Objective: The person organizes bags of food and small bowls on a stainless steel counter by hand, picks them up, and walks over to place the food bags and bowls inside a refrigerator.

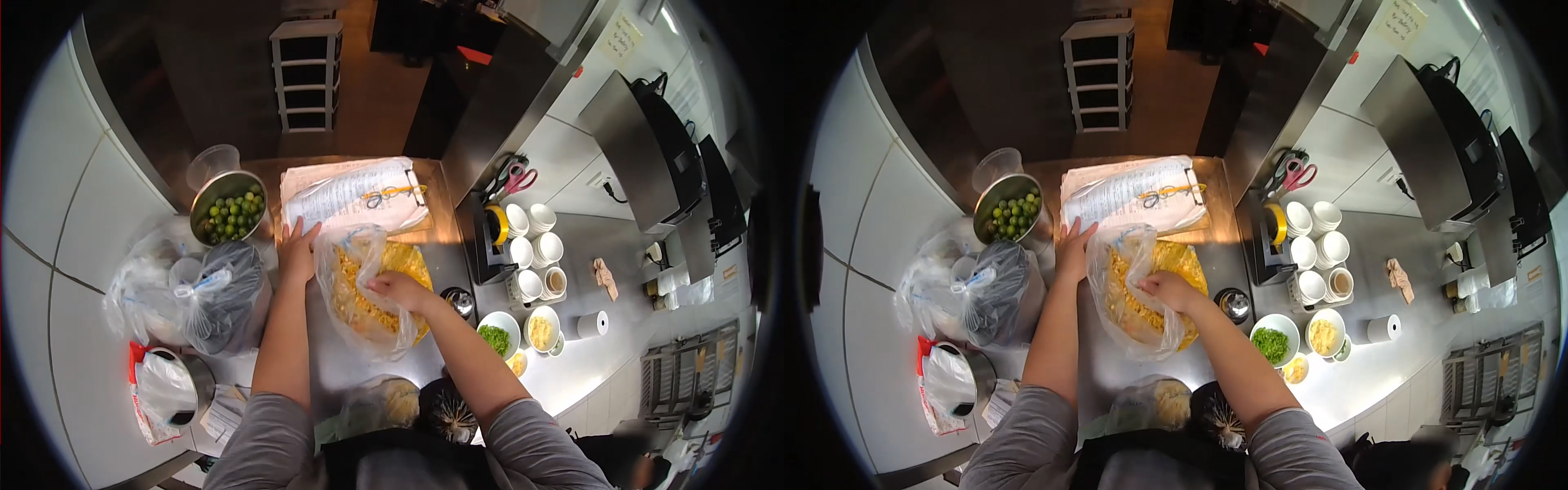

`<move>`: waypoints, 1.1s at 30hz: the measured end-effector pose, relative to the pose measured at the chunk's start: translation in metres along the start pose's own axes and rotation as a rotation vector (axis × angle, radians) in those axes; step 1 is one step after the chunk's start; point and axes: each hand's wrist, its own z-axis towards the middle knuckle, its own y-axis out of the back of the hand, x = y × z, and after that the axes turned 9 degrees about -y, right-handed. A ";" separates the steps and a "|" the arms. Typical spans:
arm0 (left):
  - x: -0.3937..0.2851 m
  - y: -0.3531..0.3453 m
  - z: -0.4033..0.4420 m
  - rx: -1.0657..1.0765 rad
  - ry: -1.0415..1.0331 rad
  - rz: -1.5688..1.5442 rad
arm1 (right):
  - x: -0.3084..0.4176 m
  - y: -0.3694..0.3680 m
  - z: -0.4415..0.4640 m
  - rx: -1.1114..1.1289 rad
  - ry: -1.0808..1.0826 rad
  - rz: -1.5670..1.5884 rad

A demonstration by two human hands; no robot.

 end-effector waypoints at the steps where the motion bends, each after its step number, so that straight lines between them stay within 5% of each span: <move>1: 0.001 -0.002 0.004 -0.009 -0.007 0.002 | -0.001 -0.001 0.001 0.038 -0.042 0.030; 6: 0.028 -0.067 0.032 -0.143 -0.058 -0.225 | -0.002 -0.003 0.005 0.072 -0.077 0.032; 12: -0.004 -0.035 0.041 0.000 -0.039 0.085 | -0.012 -0.007 0.011 0.071 -0.072 0.041; 22: 0.007 -0.032 0.024 0.022 -0.032 -0.167 | -0.004 -0.001 0.004 0.073 -0.105 0.106; 26: 0.006 -0.030 0.013 -0.028 -0.063 -0.181 | -0.003 0.022 -0.011 0.197 -0.166 0.495; 27: 0.007 -0.028 0.013 -0.029 -0.062 -0.206 | 0.006 0.033 -0.022 0.090 -0.131 0.466; 29: 0.005 -0.023 0.010 -0.023 -0.044 -0.230 | 0.003 0.049 -0.034 0.030 -0.090 0.891; 33: 0.001 -0.025 0.003 -0.086 -0.026 -0.274 | 0.009 0.072 -0.050 0.116 -0.138 0.927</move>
